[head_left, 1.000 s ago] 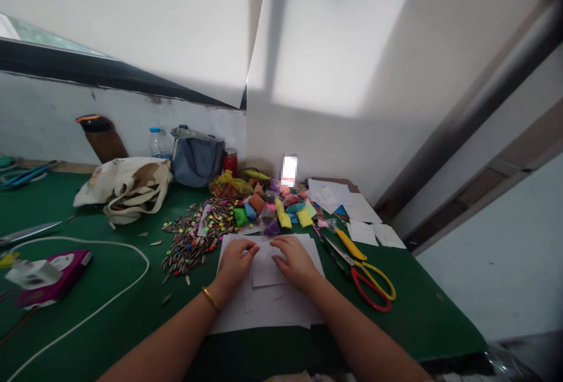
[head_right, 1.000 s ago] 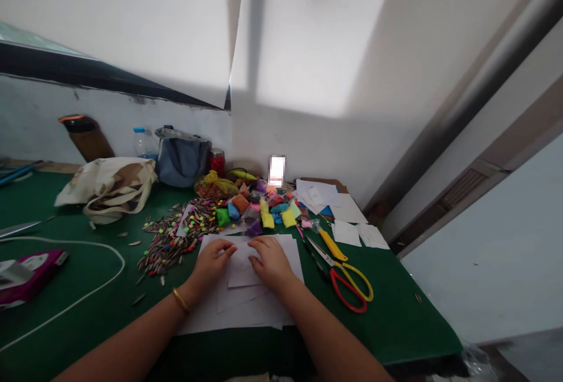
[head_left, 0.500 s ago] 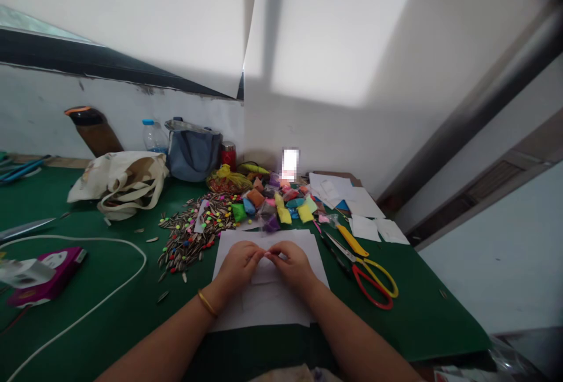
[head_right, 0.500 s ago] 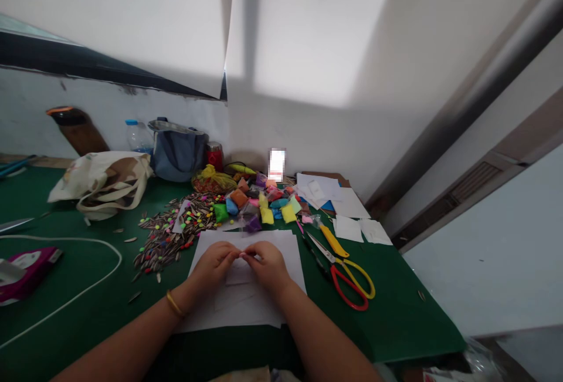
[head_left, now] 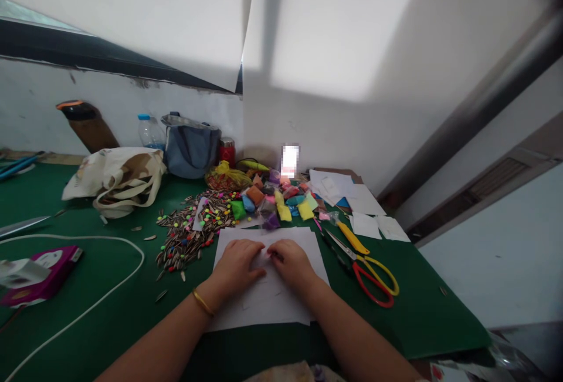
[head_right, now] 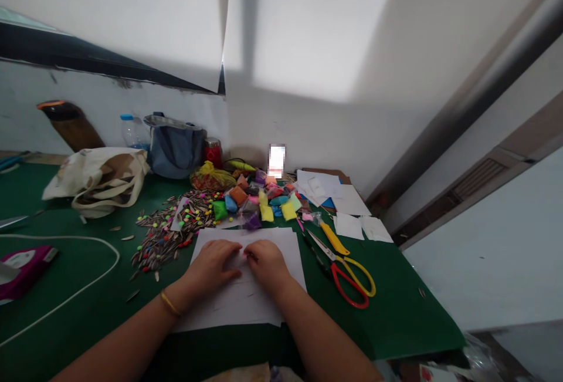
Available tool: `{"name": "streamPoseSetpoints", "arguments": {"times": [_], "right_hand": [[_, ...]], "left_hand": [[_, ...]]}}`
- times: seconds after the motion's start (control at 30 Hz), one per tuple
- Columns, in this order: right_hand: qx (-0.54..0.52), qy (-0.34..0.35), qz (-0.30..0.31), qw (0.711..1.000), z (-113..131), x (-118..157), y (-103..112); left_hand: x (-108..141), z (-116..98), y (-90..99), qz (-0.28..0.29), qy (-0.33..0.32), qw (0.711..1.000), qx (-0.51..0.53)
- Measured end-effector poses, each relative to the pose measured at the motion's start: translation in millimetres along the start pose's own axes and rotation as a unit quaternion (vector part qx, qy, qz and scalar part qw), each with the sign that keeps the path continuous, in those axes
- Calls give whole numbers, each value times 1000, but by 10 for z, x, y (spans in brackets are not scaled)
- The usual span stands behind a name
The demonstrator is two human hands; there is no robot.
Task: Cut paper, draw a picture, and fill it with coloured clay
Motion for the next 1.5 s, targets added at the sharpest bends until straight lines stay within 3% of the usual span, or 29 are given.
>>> {"name": "streamPoseSetpoints", "arguments": {"times": [0.37, 0.6, 0.83, 1.0, 1.5], "right_hand": [[16, 28, 19, 999, -39, 32, -56], [-8, 3, 11, 1000, -107, 44, -33], [82, -38, 13, 996, -111, 37, -41], [73, -44, 3, 996, -99, 39, -32], [52, -3, 15, 999, -107, 94, 5]], "left_hand": [[60, -45, 24, 49, -45, 998, -11], [57, -119, 15, 26, -71, 997, -25], [46, -128, -2, 13, -61, 997, -43], [50, -136, -2, 4, -71, 996, -44], [36, -115, 17, 16, -65, 997, -46]]}}
Point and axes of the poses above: each hand's wrist, its own x-axis away from the middle knuckle, its own y-axis out of the back of the hand, z = x × y, the point moved 4 cm from there along -x, towards the middle knuckle, and after that the axes turned 2 degrees about -y, right-handed, at the moved point
